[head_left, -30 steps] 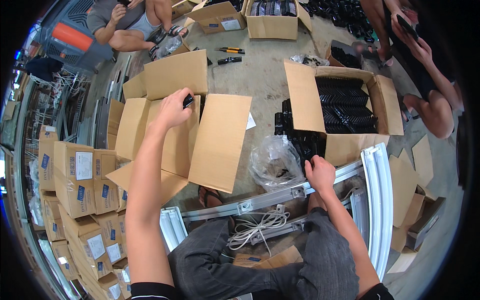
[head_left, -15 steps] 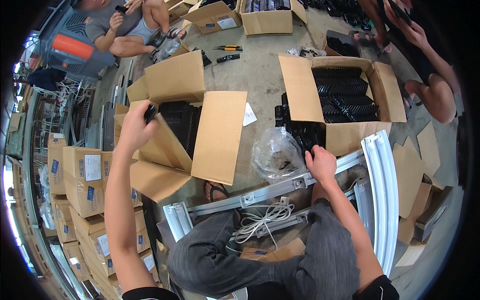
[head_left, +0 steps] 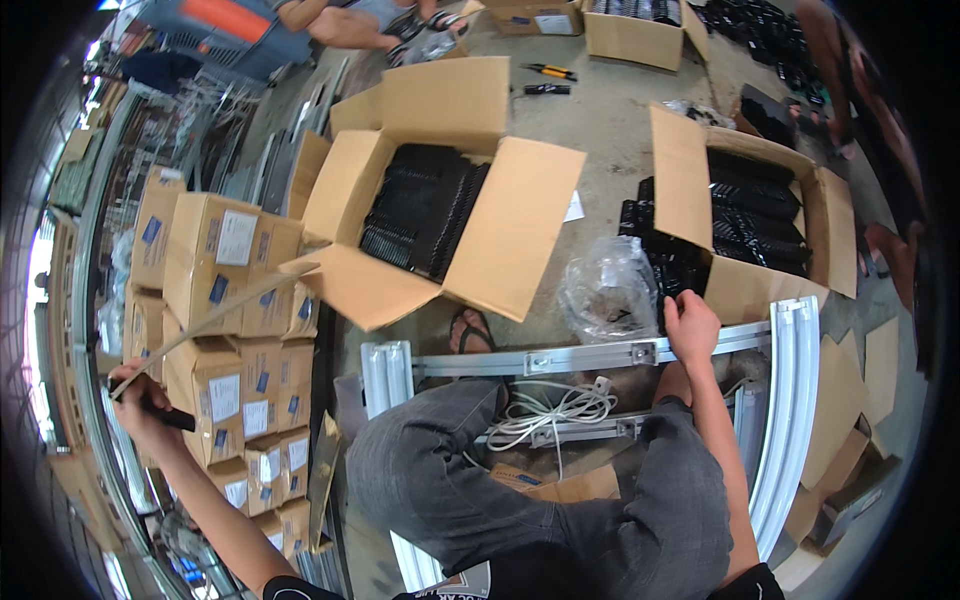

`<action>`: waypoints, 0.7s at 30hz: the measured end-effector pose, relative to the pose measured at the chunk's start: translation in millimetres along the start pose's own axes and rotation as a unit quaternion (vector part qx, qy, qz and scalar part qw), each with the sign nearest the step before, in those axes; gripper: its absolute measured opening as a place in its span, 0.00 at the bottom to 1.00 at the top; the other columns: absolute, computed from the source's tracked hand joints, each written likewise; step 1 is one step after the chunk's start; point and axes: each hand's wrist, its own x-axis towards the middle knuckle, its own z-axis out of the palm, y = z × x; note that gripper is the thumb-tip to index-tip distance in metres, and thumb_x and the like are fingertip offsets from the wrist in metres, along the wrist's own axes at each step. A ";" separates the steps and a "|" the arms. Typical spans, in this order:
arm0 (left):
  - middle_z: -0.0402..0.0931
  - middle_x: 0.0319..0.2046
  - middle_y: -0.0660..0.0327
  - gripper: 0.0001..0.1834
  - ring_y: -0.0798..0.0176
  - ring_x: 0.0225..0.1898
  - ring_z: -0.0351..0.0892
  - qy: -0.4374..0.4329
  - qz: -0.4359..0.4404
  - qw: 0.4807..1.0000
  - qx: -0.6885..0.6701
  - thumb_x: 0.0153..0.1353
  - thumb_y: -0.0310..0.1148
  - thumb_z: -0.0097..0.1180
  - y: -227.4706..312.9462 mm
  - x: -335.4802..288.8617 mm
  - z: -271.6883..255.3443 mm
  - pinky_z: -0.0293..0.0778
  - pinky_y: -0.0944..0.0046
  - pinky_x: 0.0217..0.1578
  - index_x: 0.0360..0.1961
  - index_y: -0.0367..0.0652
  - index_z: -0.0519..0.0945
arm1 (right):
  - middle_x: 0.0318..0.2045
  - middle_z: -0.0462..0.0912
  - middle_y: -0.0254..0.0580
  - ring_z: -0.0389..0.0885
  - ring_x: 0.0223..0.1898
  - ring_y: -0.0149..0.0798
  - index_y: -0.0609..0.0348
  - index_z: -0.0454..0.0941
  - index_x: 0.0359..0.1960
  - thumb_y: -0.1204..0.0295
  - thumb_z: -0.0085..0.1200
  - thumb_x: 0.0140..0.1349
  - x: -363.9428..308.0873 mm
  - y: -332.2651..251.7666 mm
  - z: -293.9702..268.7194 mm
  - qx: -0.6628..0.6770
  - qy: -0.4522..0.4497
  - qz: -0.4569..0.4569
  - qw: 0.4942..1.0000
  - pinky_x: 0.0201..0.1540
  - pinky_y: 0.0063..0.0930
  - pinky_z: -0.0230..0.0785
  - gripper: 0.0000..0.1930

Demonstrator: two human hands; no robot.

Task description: The person assembles metal frames by taking black plastic components from cardboard boxes and snapping them into place on long silver metal rails.

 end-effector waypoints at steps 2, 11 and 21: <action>0.75 0.31 0.60 0.09 0.74 0.15 0.62 0.047 -0.068 0.994 -0.066 0.63 0.34 0.57 7.2 2.5 -53.1 0.58 0.74 0.12 0.38 0.39 0.75 | 0.30 0.82 0.50 0.82 0.33 0.57 0.58 0.77 0.30 0.59 0.57 0.64 1.0 -3.8 -8.8 -0.007 0.001 0.002 1.000 0.37 0.50 0.72 0.14; 0.68 0.16 0.72 0.12 0.74 0.15 0.66 0.058 -0.232 0.877 0.416 0.59 0.38 0.62 32.8 -22.6 -91.1 0.61 0.72 0.16 0.39 0.43 0.79 | 0.26 0.81 0.46 0.81 0.29 0.51 0.58 0.77 0.29 0.58 0.56 0.66 -3.9 2.6 -7.7 0.002 0.013 -0.017 1.000 0.34 0.43 0.71 0.16; 0.82 0.29 0.55 0.19 0.57 0.31 0.81 -0.118 -0.134 0.813 0.555 0.56 0.37 0.64 -82.5 -57.4 -8.4 0.75 0.58 0.36 0.45 0.35 0.82 | 0.25 0.81 0.46 0.81 0.29 0.53 0.58 0.77 0.28 0.60 0.57 0.65 -2.5 4.8 -9.1 0.036 0.010 -0.035 0.999 0.33 0.44 0.71 0.14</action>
